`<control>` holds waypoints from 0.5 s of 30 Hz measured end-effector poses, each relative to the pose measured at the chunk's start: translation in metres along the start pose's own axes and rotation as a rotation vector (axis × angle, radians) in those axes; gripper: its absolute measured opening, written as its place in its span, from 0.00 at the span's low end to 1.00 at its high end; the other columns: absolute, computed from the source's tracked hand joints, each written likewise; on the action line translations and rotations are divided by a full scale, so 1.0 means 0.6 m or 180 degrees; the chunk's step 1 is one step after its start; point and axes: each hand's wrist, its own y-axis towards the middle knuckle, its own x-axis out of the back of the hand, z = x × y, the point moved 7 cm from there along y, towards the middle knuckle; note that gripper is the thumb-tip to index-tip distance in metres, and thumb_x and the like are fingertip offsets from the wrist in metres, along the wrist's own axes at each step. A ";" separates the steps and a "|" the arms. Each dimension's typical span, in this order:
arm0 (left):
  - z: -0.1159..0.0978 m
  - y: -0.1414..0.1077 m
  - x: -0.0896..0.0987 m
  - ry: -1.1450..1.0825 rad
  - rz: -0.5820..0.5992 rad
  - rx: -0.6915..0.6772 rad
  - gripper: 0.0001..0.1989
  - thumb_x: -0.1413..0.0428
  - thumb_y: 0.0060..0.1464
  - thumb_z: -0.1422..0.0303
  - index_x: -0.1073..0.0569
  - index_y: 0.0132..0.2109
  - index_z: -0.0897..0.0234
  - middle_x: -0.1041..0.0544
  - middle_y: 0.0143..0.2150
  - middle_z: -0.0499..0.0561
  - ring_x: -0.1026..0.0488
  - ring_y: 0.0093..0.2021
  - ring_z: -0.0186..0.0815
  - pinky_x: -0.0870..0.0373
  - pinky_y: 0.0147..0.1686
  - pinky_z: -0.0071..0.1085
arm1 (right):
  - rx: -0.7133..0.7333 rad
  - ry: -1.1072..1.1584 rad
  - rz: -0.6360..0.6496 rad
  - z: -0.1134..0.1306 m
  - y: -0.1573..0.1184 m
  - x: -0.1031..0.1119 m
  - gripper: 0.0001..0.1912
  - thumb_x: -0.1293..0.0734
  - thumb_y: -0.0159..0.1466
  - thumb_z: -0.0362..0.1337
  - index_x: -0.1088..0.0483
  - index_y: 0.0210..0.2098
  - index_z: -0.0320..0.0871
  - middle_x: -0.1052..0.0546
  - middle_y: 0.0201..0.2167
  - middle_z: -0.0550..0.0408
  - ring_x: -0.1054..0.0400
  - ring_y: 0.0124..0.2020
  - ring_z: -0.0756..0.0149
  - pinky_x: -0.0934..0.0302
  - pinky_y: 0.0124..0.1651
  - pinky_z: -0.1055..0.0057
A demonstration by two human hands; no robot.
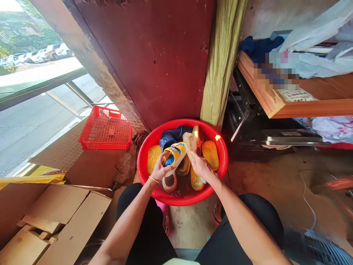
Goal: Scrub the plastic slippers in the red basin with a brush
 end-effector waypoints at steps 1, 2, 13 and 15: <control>-0.004 0.002 0.004 -0.0098 -0.0132 -0.0086 0.41 0.31 0.42 0.61 0.36 0.63 0.61 0.29 0.61 0.58 0.32 0.62 0.49 0.37 0.62 0.44 | -0.0036 0.0224 0.0036 0.002 -0.007 0.003 0.29 0.46 0.71 0.40 0.45 0.71 0.47 0.17 0.43 0.51 0.23 0.29 0.65 0.30 0.37 0.72; -0.009 0.003 0.007 -0.0109 -0.0256 -0.0189 0.42 0.31 0.43 0.60 0.37 0.63 0.61 0.30 0.62 0.59 0.33 0.63 0.49 0.38 0.62 0.44 | -0.0070 0.0438 0.0120 0.005 -0.014 0.003 0.30 0.45 0.71 0.41 0.46 0.71 0.47 0.17 0.40 0.53 0.26 0.23 0.68 0.31 0.33 0.73; 0.042 -0.004 -0.018 -0.1429 -0.0777 0.0819 0.29 0.32 0.46 0.53 0.31 0.49 0.62 0.24 0.51 0.59 0.21 0.43 0.40 0.24 0.45 0.39 | -0.0490 0.1741 0.0817 0.022 -0.027 -0.062 0.33 0.43 0.69 0.43 0.50 0.71 0.40 0.25 0.23 0.60 0.36 0.12 0.71 0.41 0.16 0.76; 0.054 -0.006 -0.049 -0.1987 -0.0265 0.1409 0.27 0.35 0.49 0.49 0.27 0.47 0.65 0.21 0.45 0.59 0.20 0.41 0.42 0.23 0.43 0.40 | -0.0392 0.1799 0.0724 0.024 -0.026 -0.066 0.33 0.42 0.69 0.44 0.49 0.71 0.41 0.25 0.24 0.60 0.35 0.13 0.71 0.40 0.17 0.76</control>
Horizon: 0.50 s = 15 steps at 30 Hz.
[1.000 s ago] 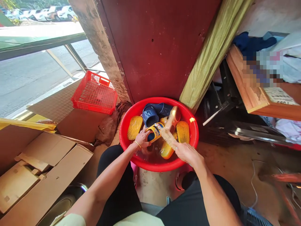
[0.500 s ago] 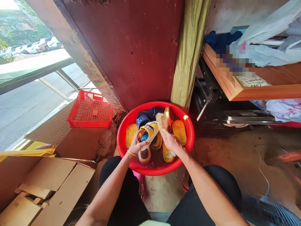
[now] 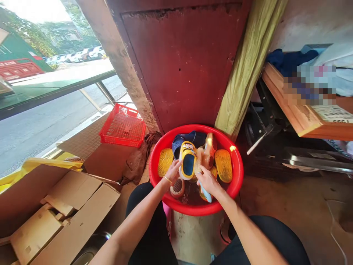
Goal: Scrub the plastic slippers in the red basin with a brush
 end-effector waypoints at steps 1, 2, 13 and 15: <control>0.012 -0.002 -0.013 -0.0137 0.0272 0.0326 0.27 0.36 0.50 0.48 0.25 0.47 0.67 0.20 0.43 0.60 0.20 0.41 0.44 0.22 0.43 0.41 | 0.0057 -0.0034 -0.0067 -0.001 -0.001 0.000 0.33 0.42 0.69 0.44 0.49 0.71 0.41 0.26 0.24 0.60 0.35 0.13 0.71 0.40 0.17 0.76; 0.021 -0.005 -0.024 -0.0232 0.0499 0.0559 0.27 0.37 0.51 0.48 0.24 0.46 0.68 0.19 0.42 0.61 0.19 0.41 0.45 0.22 0.43 0.42 | 0.0107 -0.0085 -0.0128 -0.002 -0.002 0.001 0.34 0.42 0.69 0.45 0.49 0.71 0.41 0.25 0.25 0.60 0.35 0.14 0.72 0.39 0.18 0.77; -0.039 0.006 0.009 -0.1048 -0.0202 0.0038 0.29 0.32 0.46 0.53 0.23 0.51 0.65 0.18 0.42 0.56 0.20 0.38 0.40 0.21 0.40 0.37 | 0.0908 -0.0987 -0.0238 0.063 -0.085 0.066 0.29 0.37 0.66 0.43 0.34 0.65 0.46 0.17 0.39 0.52 0.23 0.33 0.64 0.30 0.37 0.72; -0.044 0.008 0.011 -0.0863 -0.0258 -0.0055 0.27 0.33 0.47 0.52 0.23 0.49 0.66 0.18 0.41 0.56 0.21 0.38 0.40 0.22 0.40 0.36 | 0.0965 -0.1400 0.0056 0.073 -0.104 0.050 0.28 0.37 0.65 0.41 0.32 0.64 0.50 0.17 0.43 0.54 0.23 0.40 0.61 0.31 0.43 0.70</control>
